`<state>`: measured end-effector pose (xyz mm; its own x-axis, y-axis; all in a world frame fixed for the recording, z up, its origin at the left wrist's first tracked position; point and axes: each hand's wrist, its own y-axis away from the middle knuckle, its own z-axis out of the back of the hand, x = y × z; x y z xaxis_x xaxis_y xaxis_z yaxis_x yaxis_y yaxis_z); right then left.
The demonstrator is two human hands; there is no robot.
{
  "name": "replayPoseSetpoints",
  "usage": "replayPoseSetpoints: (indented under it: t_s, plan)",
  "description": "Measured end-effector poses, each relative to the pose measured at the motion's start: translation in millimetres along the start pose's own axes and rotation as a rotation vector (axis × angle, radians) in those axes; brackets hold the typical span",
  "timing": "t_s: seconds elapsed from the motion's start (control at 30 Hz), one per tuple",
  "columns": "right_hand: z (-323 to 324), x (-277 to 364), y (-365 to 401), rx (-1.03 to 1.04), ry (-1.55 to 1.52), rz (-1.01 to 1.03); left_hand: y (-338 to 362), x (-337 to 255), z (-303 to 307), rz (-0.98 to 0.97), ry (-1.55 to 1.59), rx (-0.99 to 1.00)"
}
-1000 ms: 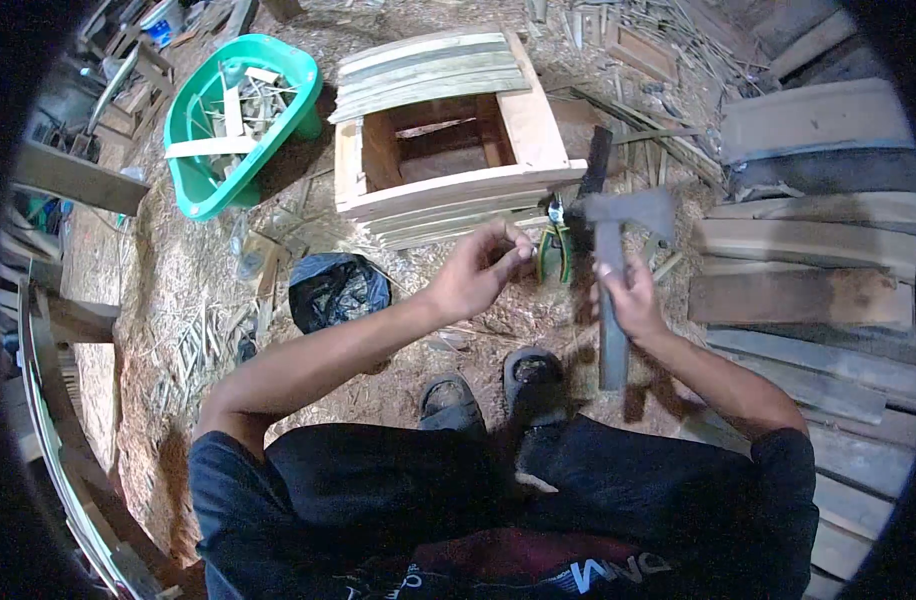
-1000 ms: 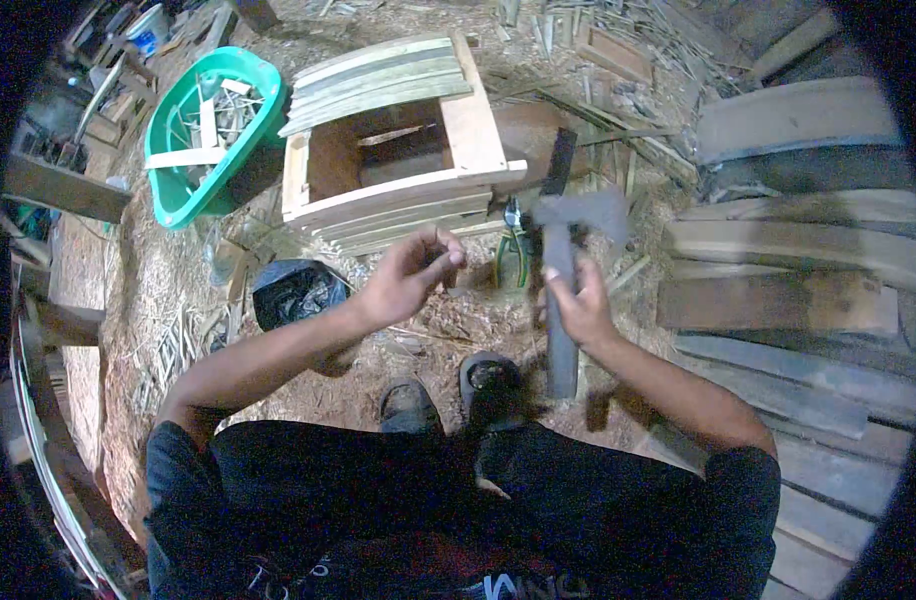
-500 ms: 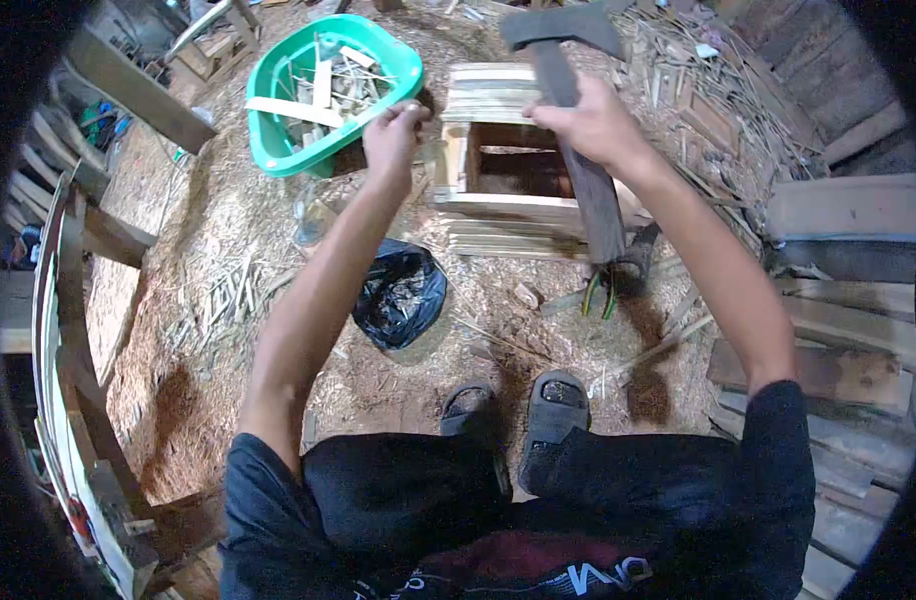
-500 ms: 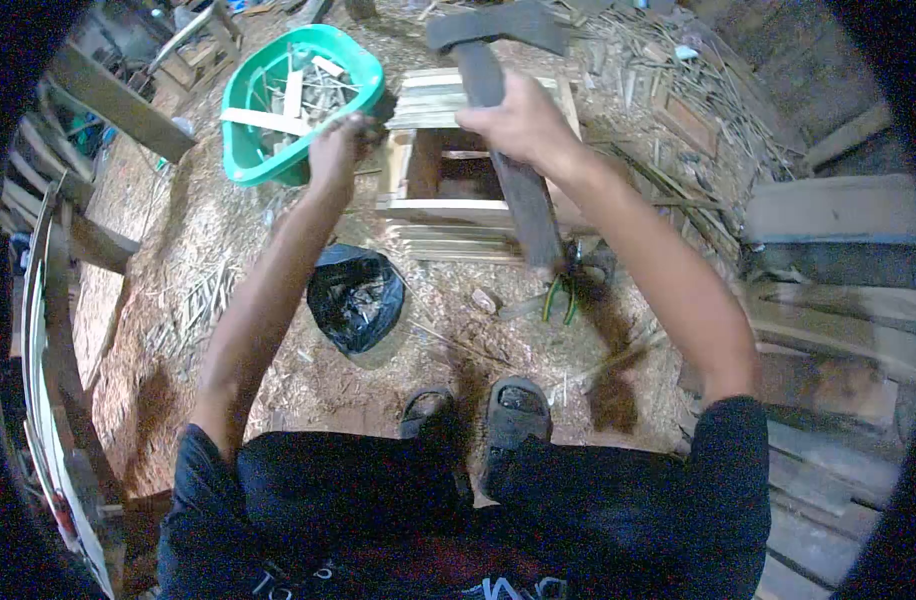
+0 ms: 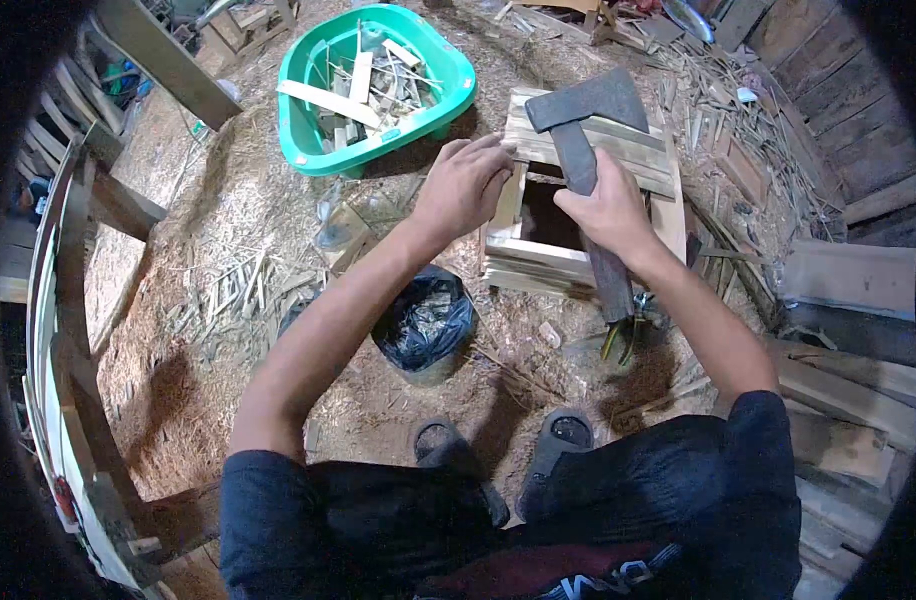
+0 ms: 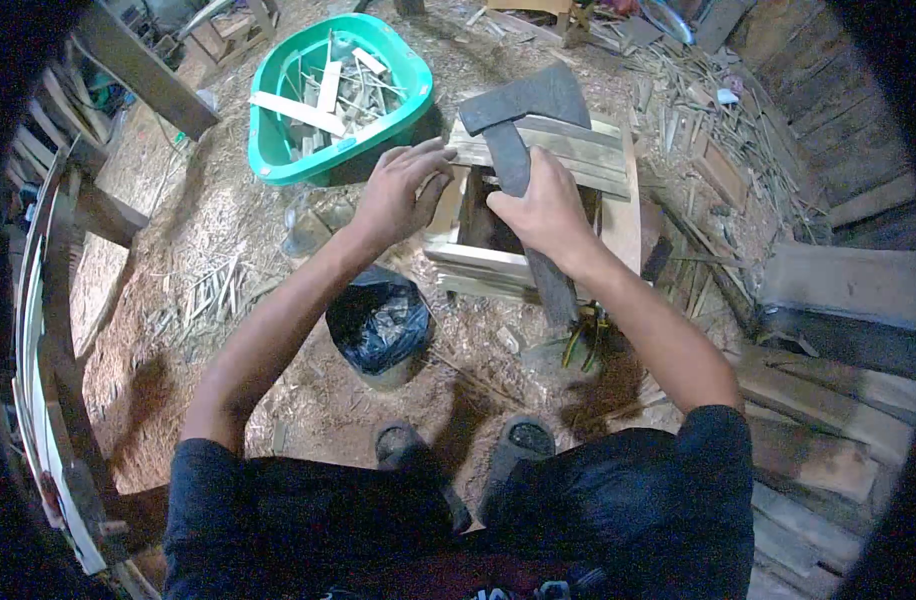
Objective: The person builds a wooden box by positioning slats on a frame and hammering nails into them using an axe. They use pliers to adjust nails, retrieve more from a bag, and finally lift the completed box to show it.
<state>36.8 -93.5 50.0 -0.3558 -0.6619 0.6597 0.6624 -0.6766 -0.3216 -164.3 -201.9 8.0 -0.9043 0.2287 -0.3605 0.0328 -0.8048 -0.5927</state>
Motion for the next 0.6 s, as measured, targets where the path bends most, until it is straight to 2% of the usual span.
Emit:
replayPoseSetpoints:
  t_s: [0.17,0.2,0.3,0.4,0.43,0.53,0.6]
  plan:
    - [12,-4,-7,0.127,-0.100,-0.174,-2,0,5,0.044,-0.111,0.105]
    - [1,-21,-6,0.051,-0.102,-0.056,-5,-2,7,0.058,-0.132,0.150]
    - [13,3,-10,0.126,-0.075,-0.186,-10,2,7,0.075,-0.208,0.234]
    - [5,-1,-6,0.076,-0.200,-0.175,-11,-11,8,0.158,-0.282,0.287]
    - [9,5,-6,0.118,-0.174,-0.217,-11,-15,7,0.171,-0.265,0.264]
    - [8,11,-6,0.043,-0.134,-0.222,-11,-27,3,0.343,-0.232,0.274]
    - [7,10,-12,0.009,-0.092,-0.199,-5,-26,-4,0.335,-0.198,0.134]
